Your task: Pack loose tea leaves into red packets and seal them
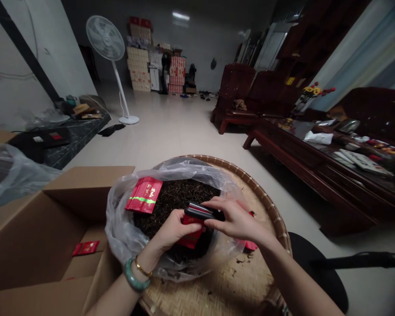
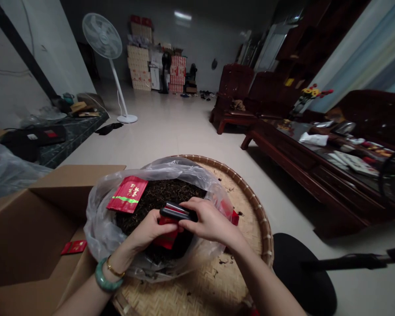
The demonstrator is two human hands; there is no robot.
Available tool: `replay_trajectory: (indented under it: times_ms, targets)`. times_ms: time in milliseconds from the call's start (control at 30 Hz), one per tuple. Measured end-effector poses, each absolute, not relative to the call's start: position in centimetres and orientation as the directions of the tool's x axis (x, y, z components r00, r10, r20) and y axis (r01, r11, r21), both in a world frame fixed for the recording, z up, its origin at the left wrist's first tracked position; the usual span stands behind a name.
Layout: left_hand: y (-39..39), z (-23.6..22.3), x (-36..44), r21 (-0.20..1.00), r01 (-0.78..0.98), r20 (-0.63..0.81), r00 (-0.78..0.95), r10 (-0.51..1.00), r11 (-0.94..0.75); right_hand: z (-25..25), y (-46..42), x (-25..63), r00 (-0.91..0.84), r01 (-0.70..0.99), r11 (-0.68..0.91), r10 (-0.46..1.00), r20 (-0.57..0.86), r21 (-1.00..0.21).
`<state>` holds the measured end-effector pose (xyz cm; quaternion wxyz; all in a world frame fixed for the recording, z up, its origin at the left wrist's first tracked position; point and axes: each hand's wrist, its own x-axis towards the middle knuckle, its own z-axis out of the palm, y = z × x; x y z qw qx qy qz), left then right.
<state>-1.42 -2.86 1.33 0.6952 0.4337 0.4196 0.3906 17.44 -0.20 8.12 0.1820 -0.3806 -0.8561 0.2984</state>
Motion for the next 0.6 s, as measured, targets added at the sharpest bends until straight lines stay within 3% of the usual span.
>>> replay_trajectory:
  times_ms: [333,433,600]
  targets:
    - [-2.2,0.8,-1.7,0.912,-0.176,-0.313,0.285,0.906,0.371,7.3,0.7,16.2,-0.595,0.593,0.526,0.797,0.109,-0.610]
    - [-1.9,0.8,-1.7,0.900,-0.192,-0.328,0.294,0.898,0.392,6.8,1.4,16.4,-0.569,0.579,0.447,0.820,0.054,-0.682]
    - [-1.7,0.7,-1.6,0.900,-0.162,-0.338,0.327,0.882,0.405,6.7,2.5,17.9,-0.502,0.467,0.150,0.856,-0.122,-0.871]
